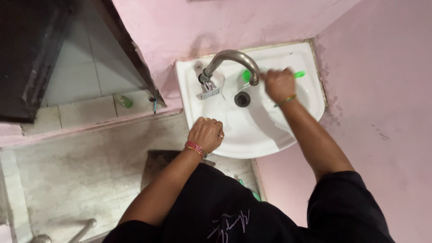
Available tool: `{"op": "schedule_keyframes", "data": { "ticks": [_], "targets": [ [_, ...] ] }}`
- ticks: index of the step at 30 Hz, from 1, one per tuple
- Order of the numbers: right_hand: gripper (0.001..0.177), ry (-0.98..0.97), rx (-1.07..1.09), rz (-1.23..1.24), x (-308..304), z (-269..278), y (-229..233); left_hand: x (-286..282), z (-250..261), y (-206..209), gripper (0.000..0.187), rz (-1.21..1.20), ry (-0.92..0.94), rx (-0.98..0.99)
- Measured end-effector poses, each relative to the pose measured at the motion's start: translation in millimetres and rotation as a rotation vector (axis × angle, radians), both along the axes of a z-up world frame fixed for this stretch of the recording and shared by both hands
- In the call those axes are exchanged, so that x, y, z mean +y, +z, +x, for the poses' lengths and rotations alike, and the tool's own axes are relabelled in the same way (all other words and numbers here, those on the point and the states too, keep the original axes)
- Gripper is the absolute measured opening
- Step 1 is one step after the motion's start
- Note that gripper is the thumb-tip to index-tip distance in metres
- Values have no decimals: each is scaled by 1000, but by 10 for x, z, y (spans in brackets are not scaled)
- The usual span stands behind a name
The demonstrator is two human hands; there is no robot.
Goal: The person scrubs a white bathroom sink with a green brush under running water, repeatedly cleaning the basin and faucet area. The person rinses the brush and hands during the process.
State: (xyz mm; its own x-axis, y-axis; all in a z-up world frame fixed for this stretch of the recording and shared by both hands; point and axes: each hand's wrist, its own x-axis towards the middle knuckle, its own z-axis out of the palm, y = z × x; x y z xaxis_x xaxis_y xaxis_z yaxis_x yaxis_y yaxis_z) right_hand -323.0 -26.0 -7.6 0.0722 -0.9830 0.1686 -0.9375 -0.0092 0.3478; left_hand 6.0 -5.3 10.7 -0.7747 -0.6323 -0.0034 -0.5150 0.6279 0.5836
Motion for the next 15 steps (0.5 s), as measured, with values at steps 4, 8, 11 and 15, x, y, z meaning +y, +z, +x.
{"op": "schedule_keyframes", "data": {
  "ticks": [4, 8, 11, 15],
  "targets": [
    [21, 3, -96, -143, 34, -35, 256, 6, 33, -24, 12, -41, 18, 36],
    [17, -2, -171, -102, 263, -13, 311, 58, 4, -35, 11, -45, 17, 65],
    [21, 28, -121, -50, 284, 34, 147, 29, 20, -53, 10, -87, -2, 41],
    [16, -57, -82, -34, 171, 19, -204, 15, 9, -110, 11, -74, -22, 32]
  ]
}}
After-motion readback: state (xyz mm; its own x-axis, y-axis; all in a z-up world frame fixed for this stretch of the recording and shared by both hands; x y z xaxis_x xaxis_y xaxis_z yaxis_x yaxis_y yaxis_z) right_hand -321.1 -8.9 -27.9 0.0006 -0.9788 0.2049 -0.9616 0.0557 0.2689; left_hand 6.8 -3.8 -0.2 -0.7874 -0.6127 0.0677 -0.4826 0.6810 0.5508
